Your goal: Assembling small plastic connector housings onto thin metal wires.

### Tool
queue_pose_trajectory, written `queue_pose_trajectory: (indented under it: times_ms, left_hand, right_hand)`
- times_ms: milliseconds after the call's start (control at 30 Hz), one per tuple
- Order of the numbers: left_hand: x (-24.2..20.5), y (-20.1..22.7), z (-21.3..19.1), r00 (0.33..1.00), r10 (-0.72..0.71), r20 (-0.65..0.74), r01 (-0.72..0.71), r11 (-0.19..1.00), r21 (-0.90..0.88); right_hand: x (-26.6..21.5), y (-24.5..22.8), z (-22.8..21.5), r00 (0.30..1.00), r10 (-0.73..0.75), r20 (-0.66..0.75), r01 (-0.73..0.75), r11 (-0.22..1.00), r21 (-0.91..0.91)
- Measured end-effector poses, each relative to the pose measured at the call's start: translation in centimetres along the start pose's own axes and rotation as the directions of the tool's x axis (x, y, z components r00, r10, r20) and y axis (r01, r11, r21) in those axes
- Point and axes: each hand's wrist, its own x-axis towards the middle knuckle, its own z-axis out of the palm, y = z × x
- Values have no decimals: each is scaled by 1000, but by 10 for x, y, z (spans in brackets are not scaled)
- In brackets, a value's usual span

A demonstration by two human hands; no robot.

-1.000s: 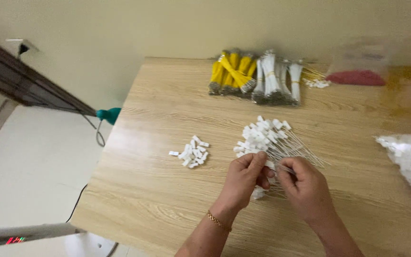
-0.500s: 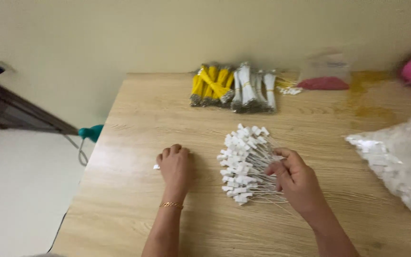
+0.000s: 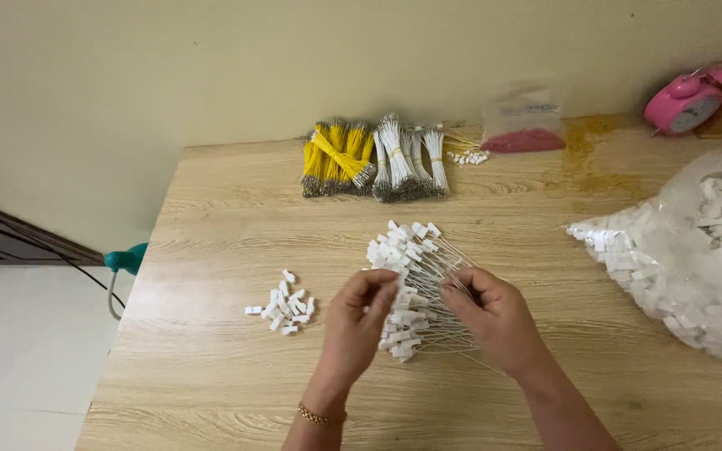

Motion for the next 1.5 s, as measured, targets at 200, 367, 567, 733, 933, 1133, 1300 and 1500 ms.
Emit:
queue_pose_trajectory:
  times_ms: [200,367,567,733,933,1133,1300,1500]
  left_hand:
    - [-11,6,8,984,-5,175,104,821,-561]
    - [-11,7,5,979,-62,196,174,757,-629]
    - [-12,-4,3,974,-49,223,184,747,-639]
    - [-11,-5,1,975,-56,217,185,747,-638]
    - [-12,-7,3,971,-59,231,199,733,-651]
    - [-13,-1,3,957,-62,282,240,713,-659]
    - [-10,-4,2,965,-73,251,215,767,-605]
    - [-11,-3,5,959,-110,259,259,709,-656]
  right_hand:
    - [-13,-17,2,998,-60,-33,54,984,-172]
    - [-17,-43,8,992,-127,-26,108,920,-377]
    - [-18,-46,11,975,-221,4,194,847,-495]
    - [-20,-49,9,978,-206,-13,168,830,-532]
    - [-21,-55,10,975,-222,14,186,780,-597]
    - [-21,-55,13,981,-193,5,162,811,-562]
    - [-17,-43,10,980,-170,100,197,845,-497]
    - [-14,-38,11,990,-127,54,138,864,-484]
